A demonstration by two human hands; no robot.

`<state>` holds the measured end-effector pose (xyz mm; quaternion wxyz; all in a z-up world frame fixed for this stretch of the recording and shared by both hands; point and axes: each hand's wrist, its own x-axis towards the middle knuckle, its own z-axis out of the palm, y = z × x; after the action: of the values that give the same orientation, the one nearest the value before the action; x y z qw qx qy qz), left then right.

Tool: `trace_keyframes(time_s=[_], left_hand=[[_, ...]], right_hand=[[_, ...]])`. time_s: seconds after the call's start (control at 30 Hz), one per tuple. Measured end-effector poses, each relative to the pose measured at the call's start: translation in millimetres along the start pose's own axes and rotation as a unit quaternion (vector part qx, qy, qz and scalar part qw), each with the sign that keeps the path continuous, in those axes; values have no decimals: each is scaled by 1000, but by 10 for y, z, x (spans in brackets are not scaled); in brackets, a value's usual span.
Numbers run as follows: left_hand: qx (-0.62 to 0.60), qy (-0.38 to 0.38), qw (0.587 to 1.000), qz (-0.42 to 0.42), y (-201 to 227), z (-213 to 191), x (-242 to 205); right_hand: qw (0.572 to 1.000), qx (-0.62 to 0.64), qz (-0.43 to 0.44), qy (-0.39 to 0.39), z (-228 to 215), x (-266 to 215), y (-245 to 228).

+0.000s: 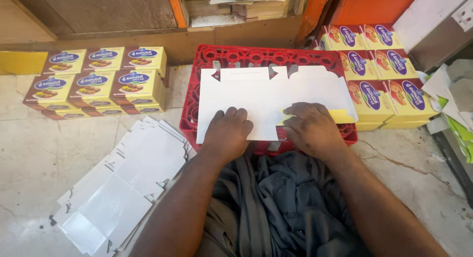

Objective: The person sits on the floor and folds flat cardboard sheets into small rectangular boxes. They fold the flaps, tuck the edges to form the box shape, and then place the finished boxes into a red plastic crate.

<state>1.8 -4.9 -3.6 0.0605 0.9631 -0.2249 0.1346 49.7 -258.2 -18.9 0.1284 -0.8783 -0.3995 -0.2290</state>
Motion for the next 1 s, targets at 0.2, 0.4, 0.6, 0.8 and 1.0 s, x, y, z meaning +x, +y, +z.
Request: trace_keyframes(time_s=[0.2,0.4,0.6,0.8,1.0], left_hand=[[-57,-17,998,-18,41,-35,-27],[-97,27,995,-19,-90,108,-46],[-116,15,992,-42,-134,169,131],[-160,81,983,-45,-323,297,197],[-185,130,974,-33,-441,372,170]], right_hand=[[1000,4,11,-29,47,9,-34],[998,-15,61,-23,179,61,-75],[997,-6,72,1,286,71,-69],[995,19,102,-4,403,55,31],[987,20,158,-18,505,116,83]])
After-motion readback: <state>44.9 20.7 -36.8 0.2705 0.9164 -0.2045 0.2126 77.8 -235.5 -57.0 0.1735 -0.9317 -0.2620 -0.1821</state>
